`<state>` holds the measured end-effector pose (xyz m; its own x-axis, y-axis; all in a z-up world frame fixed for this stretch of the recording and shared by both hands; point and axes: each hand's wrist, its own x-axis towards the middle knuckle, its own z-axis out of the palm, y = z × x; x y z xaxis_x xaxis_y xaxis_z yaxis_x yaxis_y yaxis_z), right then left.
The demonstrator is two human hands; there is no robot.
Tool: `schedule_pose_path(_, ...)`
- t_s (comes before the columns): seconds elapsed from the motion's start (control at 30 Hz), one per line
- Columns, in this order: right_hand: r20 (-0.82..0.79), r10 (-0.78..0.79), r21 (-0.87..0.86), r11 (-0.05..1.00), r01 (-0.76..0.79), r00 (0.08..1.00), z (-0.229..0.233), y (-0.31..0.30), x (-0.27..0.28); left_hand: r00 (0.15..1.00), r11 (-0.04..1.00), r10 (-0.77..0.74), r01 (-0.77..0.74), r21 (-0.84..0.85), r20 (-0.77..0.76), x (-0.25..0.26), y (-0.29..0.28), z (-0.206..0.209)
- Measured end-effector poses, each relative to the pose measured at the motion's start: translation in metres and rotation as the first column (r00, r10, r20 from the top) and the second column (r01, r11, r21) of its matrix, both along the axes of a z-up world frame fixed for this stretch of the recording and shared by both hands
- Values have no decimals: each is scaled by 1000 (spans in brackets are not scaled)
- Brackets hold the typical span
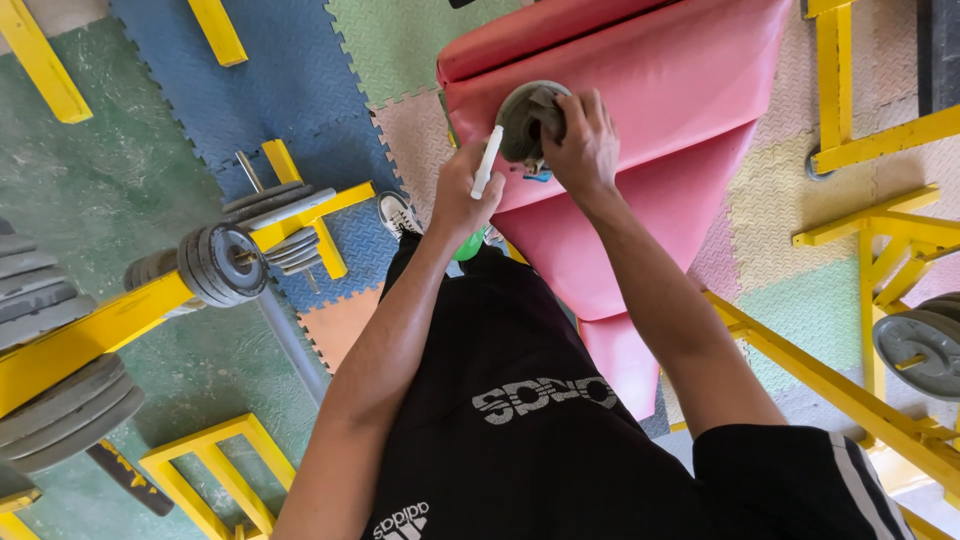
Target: Spraying and wiping down metal weight plates before placing them on a rack in a gym.
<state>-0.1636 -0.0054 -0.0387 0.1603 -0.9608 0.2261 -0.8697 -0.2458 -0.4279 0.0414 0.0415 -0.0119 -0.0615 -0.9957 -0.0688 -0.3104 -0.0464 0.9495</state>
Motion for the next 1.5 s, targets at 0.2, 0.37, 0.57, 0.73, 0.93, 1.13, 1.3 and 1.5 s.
schedule_pose_path(0.2, 86, -341, 139, 934, 328, 936, -7, 25, 20, 997, 997, 40, -36, 68, -58, 0, -5, 6)
schedule_pose_path(0.37, 103, -266, 23, 964, 265, 959, -9, 11, 33, 1000, 999, 12, -13, 32, 28, 10, -2, -4)
schedule_pose_path(0.57, 15, 13, -87, 996, -12, 1000, -7, 40, 42, 1000, 1000, 20, -20, 14, 6, 11, -2, 4)
schedule_pose_path(0.73, 14, 142, 3, 990, -142, 990, -7, 62, 9, 1000, 998, 14, -14, -61, 12, 9, -3, 1)
schedule_pose_path(0.93, -16, 47, 131, 990, -45, 999, -16, 52, 8, 999, 999, 21, -22, 42, 36, 6, -2, 10)
schedule_pose_path(1.13, 11, -312, -35, 949, 313, 950, -23, 14, 33, 999, 999, 33, -33, 10, 12, 6, 1, 10)
schedule_pose_path(1.3, 100, -23, -118, 992, 35, 995, -21, -12, 36, 1000, 983, -1, -2, -184, -18, 0, 1, 12)
schedule_pose_path(1.5, 142, 33, -76, 997, -22, 989, -36, -3, -4, 999, 999, 25, -24, 33, -22, -4, 1, 21)
